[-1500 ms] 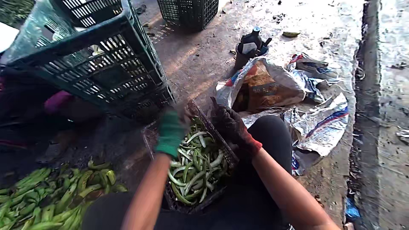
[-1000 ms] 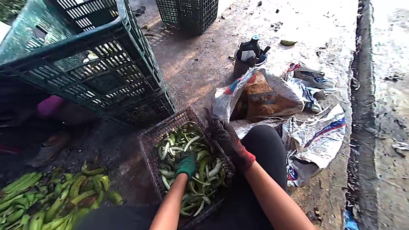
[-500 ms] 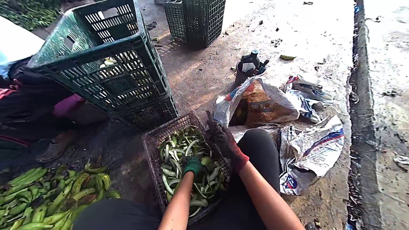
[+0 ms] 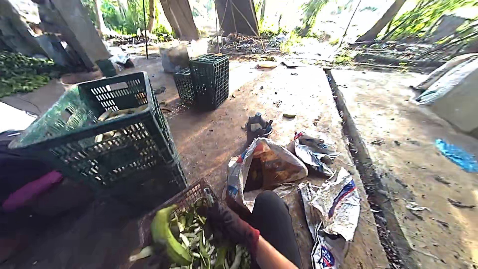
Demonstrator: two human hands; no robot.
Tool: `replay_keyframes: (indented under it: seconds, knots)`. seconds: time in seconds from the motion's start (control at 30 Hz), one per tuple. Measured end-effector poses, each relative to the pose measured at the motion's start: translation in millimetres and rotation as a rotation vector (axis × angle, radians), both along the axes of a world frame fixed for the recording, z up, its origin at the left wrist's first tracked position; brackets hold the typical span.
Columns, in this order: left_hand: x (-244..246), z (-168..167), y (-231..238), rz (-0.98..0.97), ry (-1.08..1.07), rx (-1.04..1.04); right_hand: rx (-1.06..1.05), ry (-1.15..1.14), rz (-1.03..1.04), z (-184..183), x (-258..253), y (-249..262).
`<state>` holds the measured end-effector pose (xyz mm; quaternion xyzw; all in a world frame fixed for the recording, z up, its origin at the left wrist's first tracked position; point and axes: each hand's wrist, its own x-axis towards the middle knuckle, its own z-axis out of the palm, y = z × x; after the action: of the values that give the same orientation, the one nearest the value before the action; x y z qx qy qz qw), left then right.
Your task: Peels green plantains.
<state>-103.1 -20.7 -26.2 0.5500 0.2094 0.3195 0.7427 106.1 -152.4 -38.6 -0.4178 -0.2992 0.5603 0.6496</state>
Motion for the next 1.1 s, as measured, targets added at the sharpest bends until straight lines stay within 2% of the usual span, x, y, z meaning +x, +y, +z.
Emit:
replay_keyframes:
  seconds: [0.03, 0.1, 0.13, 0.23, 0.37, 0.5, 0.57, 0.67, 0.8, 0.9, 1.03, 1.07, 1.1]
  knots:
    - [-4, -8, 5, 0.007, -0.108, -0.031, 0.016, -0.016, 0.039, 1, -9, 0]
    - [-9, -26, 10, 0.052, -0.156, -0.022, -0.03, -0.036, 0.092, 5, -31, -1]
    - [-12, -36, 12, 0.067, -0.114, 0.027, -0.048, -0.041, 0.112, 5, -42, 0]
    - [-16, -26, -4, 0.069, 0.083, 0.1, 0.059, 0.018, 0.22, -16, -55, 4]
    - [-21, -22, -23, 0.151, 0.189, 0.007, -0.009, 0.0, 0.225, -12, -58, 5]
    - [-26, -28, -22, 0.196, 0.253, 0.022, 0.06, 0.028, 0.297, -28, -55, 8]
    - [-26, -28, -22, 0.199, 0.298, 0.076, 0.069, 0.045, 0.324, -33, -57, 10]
    - [-26, -22, -24, 0.23, 0.494, 0.154, 0.043, 0.055, 0.331, -32, -61, 11]
    - [-24, -30, -22, 0.222, 0.654, 0.223, 0.022, 0.099, 0.281, -36, -68, 12]
    - [-23, -39, -23, 0.237, 0.625, 0.375, -0.016, 0.101, 0.221, -33, -71, 11]
    - [-22, -49, -21, 0.276, 0.657, 0.721, -0.113, 0.076, 0.157, -29, -72, 13]
    - [-23, -50, -20, 0.258, 0.697, 0.731, -0.135, 0.075, 0.144, -28, -72, 14]
    - [-26, -47, -18, 0.199, 0.757, 0.652, -0.155, 0.07, 0.124, -27, -71, 16]
